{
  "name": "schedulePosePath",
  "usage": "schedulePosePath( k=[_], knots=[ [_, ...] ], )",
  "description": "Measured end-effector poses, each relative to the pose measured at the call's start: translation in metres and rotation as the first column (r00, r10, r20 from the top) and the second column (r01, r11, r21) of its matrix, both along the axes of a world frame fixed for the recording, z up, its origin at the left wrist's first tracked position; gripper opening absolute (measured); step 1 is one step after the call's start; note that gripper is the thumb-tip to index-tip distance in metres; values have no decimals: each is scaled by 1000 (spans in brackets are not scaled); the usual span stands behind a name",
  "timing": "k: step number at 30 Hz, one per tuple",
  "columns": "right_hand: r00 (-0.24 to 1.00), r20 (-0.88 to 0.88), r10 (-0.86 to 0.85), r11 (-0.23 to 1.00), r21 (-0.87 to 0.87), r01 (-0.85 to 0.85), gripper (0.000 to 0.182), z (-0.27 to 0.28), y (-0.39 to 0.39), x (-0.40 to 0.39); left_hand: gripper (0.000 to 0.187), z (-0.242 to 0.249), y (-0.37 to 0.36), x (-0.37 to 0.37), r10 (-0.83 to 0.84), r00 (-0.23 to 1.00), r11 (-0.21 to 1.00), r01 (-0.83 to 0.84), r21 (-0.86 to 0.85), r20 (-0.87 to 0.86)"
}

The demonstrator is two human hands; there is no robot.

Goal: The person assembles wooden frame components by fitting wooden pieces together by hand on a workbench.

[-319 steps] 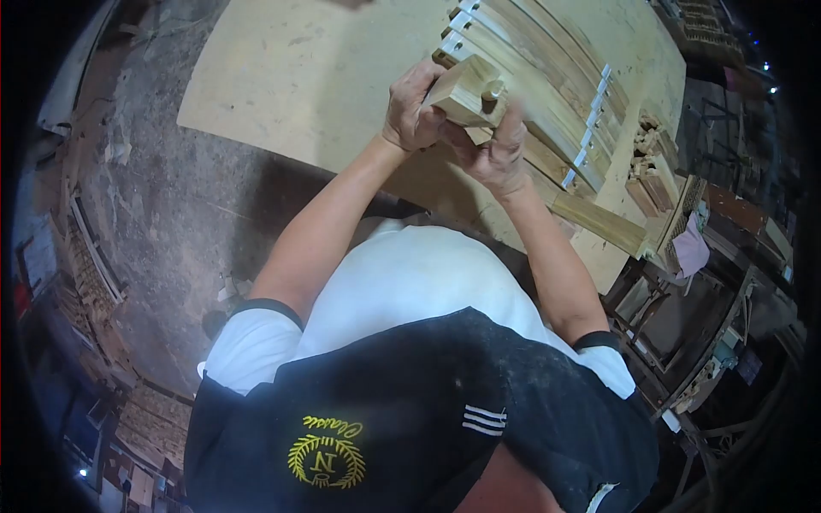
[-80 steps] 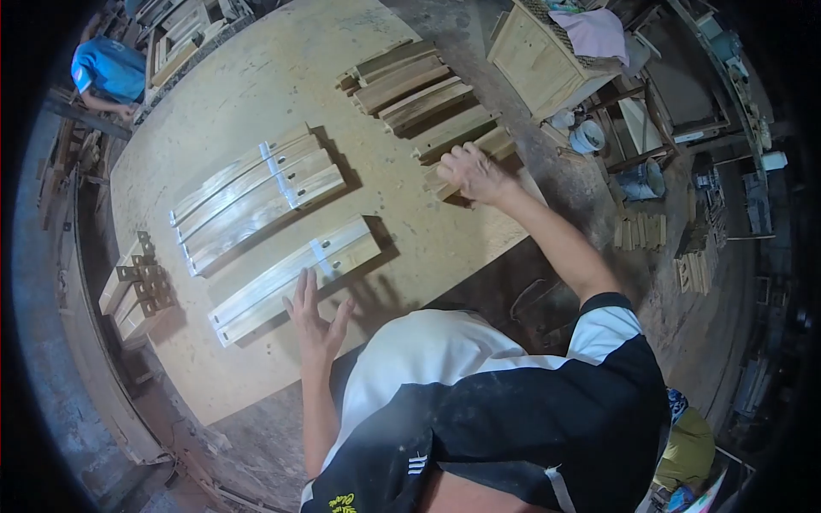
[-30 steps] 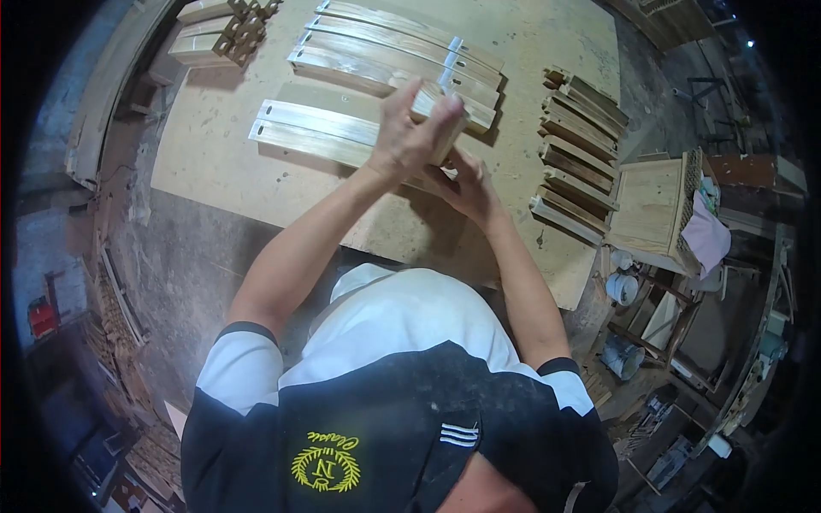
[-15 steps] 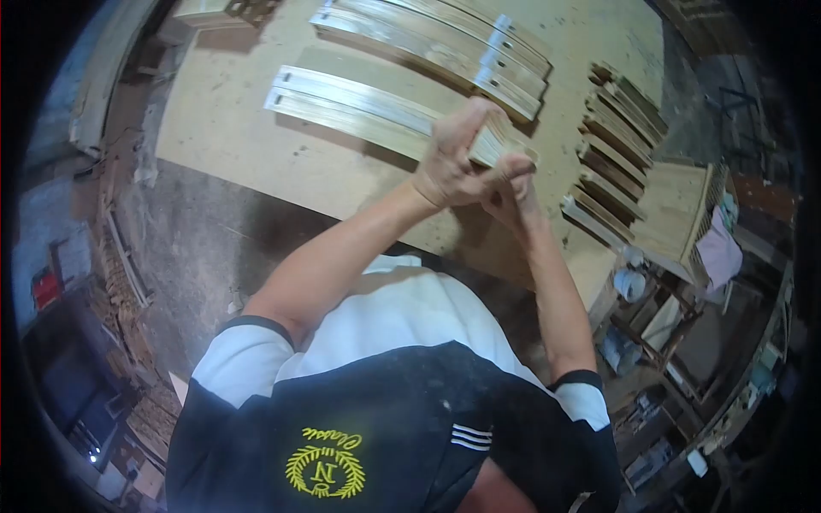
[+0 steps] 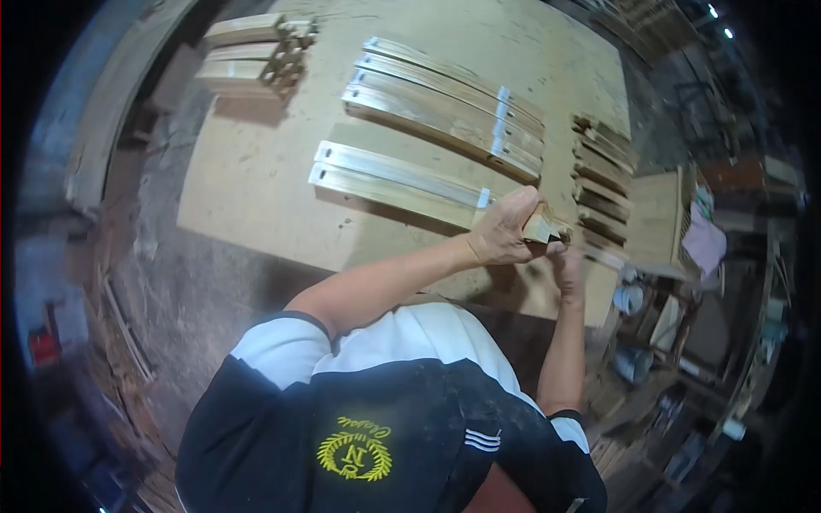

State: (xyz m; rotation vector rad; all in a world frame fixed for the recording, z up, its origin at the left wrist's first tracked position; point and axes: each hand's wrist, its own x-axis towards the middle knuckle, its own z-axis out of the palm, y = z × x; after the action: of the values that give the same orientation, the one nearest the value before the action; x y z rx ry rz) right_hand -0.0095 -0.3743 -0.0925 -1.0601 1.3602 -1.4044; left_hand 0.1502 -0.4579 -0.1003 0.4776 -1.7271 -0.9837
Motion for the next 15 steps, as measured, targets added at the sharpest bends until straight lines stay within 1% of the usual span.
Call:
schedulePosePath(
  k=[1, 2, 3, 4, 5, 6, 7, 9, 10, 11, 12, 13, 14, 15],
  knots=[
    [994, -96, -48, 997, -71, 41, 58, 16, 9, -2, 58, 1, -4, 4, -68, 997, 998, 67, 18, 41],
    [998, -56, -34, 985, -169, 24, 62, 43, 8, -3, 57, 7, -6, 6, -54, 998, 998, 54, -14, 13],
    [991, -117, -69, 977, -210, 44, 60, 73, 3, 11, 54, 4, -6, 5, -70, 997, 998, 70, -1, 19],
    [954, -287, -89, 987, -152, 46, 62, 97, -5, 22, 51, 1, -7, 4, -79, 997, 997, 79, 9, 25],
    [831, -556, 7, 997, -65, -52, 63, 114, -19, 33, 50, -6, -9, 2, -109, 993, 994, 110, -8, 49],
    [633, -764, 127, 990, 57, -130, 64, 126, -33, 43, 49, -16, -10, 1, -132, 989, 991, 134, -23, 73],
    [548, -798, 249, 968, 203, -146, 64, 132, -43, 56, 48, -19, -11, 2, -151, 984, 987, 156, -38, 97],
    [367, -783, 502, 862, 486, -143, 64, 136, -62, 77, 50, -18, -13, 2, -175, 984, 984, 174, -29, -30],
    [329, -790, 517, 856, 477, -201, 63, 134, -67, 74, 52, -18, -15, 1, -173, 981, 985, 172, -23, -93],
    [293, -793, 534, 843, 470, -262, 62, 133, -69, 66, 55, -24, -15, -3, -183, 979, 983, 182, -28, -86],
    [258, -794, 551, 823, 466, -325, 61, 130, -72, 59, 53, -27, -16, -2, -200, 975, 980, 199, -20, -98],
    [223, -774, 592, 793, 512, -329, 62, 133, -78, 59, 52, -26, -18, 0, -213, 971, 977, 213, -12, -110],
    [234, -769, 595, 792, 511, -334, 61, 132, -83, 58, 51, -26, -20, 1, -226, 967, 974, 227, -4, -121],
    [248, -761, 599, 789, 510, -341, 61, 129, -88, 55, 47, -24, -22, 1, -200, 967, 977, 208, 37, -155]
  ],
)
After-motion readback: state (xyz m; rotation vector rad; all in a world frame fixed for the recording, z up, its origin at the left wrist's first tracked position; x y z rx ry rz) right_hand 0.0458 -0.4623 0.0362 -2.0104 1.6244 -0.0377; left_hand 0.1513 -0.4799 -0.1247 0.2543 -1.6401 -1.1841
